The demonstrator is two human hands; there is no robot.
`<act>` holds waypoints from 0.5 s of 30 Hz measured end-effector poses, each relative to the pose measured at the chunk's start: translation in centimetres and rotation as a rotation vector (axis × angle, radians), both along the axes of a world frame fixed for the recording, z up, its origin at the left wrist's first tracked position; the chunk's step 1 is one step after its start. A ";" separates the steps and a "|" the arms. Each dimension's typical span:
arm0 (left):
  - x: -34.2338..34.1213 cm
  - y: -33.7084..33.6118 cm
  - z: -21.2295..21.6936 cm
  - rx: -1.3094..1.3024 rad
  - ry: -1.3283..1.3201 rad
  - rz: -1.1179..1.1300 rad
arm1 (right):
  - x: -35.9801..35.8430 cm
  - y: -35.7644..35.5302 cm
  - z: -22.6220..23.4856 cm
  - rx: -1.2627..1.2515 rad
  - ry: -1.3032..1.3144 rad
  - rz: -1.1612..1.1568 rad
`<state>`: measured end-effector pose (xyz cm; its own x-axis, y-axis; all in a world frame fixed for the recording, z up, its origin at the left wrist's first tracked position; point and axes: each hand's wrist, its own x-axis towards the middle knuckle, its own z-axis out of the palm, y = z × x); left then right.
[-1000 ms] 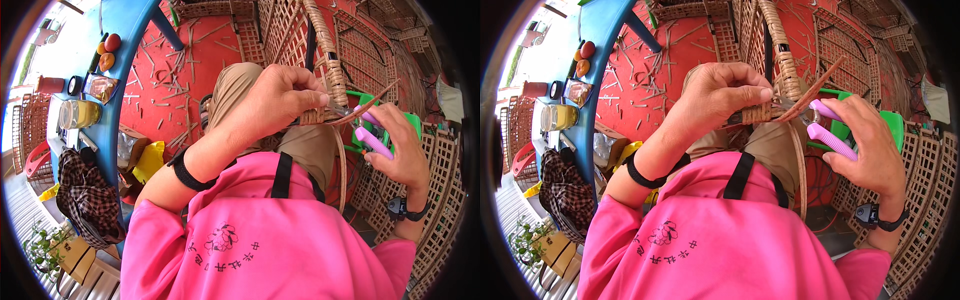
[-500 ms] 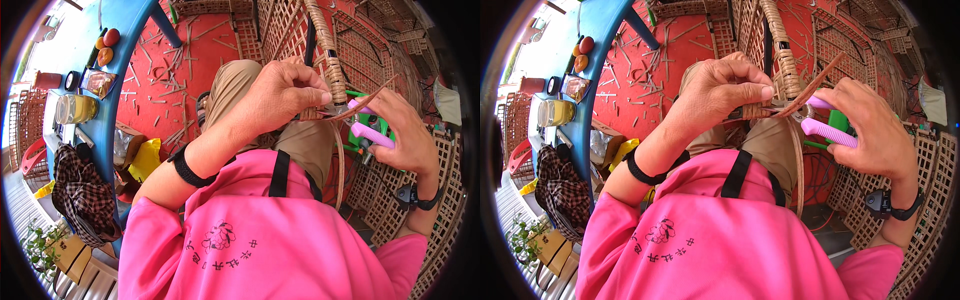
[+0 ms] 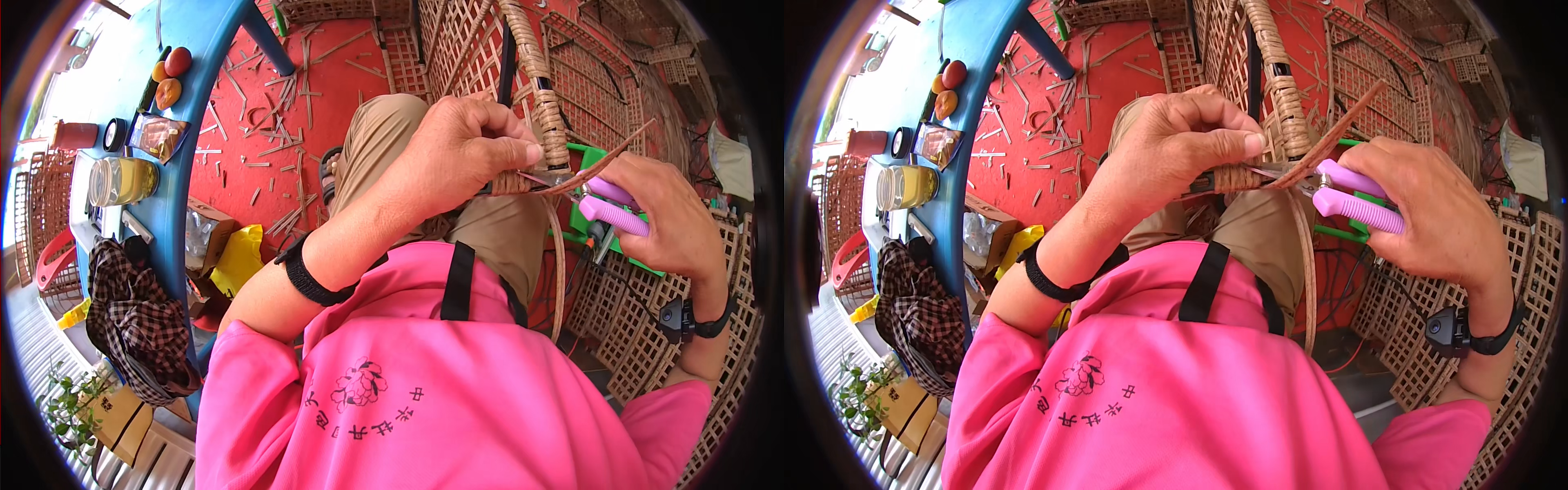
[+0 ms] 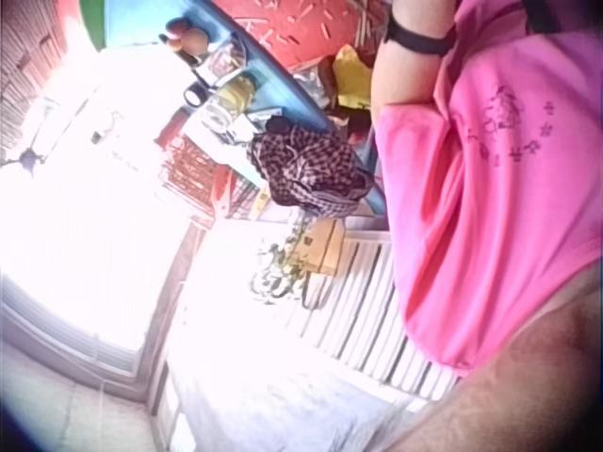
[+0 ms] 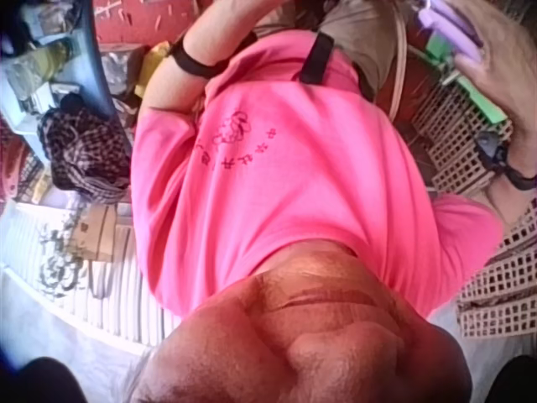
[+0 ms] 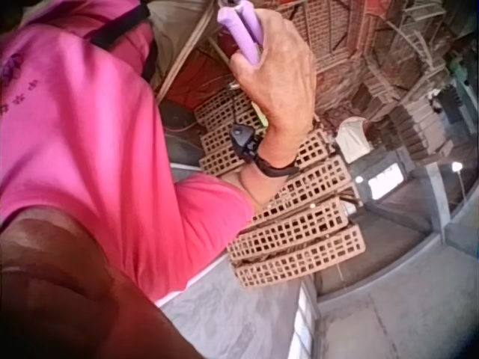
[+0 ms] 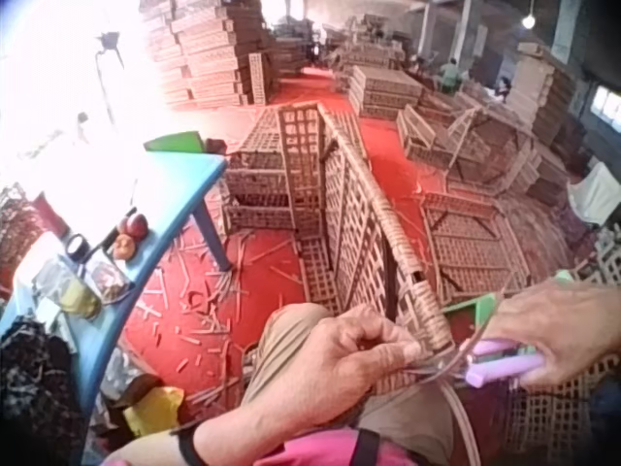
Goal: Weaving and securing bamboo or wicker strips to a furniture frame.
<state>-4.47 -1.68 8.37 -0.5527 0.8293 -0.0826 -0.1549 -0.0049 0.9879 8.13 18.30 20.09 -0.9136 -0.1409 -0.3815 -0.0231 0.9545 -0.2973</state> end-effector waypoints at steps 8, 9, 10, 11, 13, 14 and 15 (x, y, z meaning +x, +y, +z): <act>-0.4 -0.2 -0.6 -0.025 0.205 0.282 | 2.9 3.3 -3.0 -0.630 0.039 -0.522; -0.4 -0.3 -0.5 -0.134 0.507 0.407 | 4.0 4.3 -4.4 -0.750 0.186 -0.557; -0.1 -0.1 -0.3 0.019 0.636 0.452 | 5.4 5.6 -6.2 -0.889 0.316 -0.662; 0.1 -0.1 0.0 0.101 0.725 0.472 | 6.7 7.1 -8.4 -1.004 0.457 -0.777; 1.2 -0.5 1.2 0.095 0.577 0.211 | 9.0 10.9 -14.0 -1.082 0.663 -0.997; 1.7 -0.3 1.7 0.122 0.635 0.113 | 10.2 12.8 -17.1 -0.960 0.636 -1.244; 2.1 0.0 2.2 0.100 0.713 0.026 | 11.6 14.7 -20.1 -0.857 0.601 -1.457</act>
<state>-2.39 -1.69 10.55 -0.4638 0.7997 0.3813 0.5290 -0.0953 0.8433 19.77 32.98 -0.01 -0.4417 0.8632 -0.2446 0.3300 -0.0972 -0.9390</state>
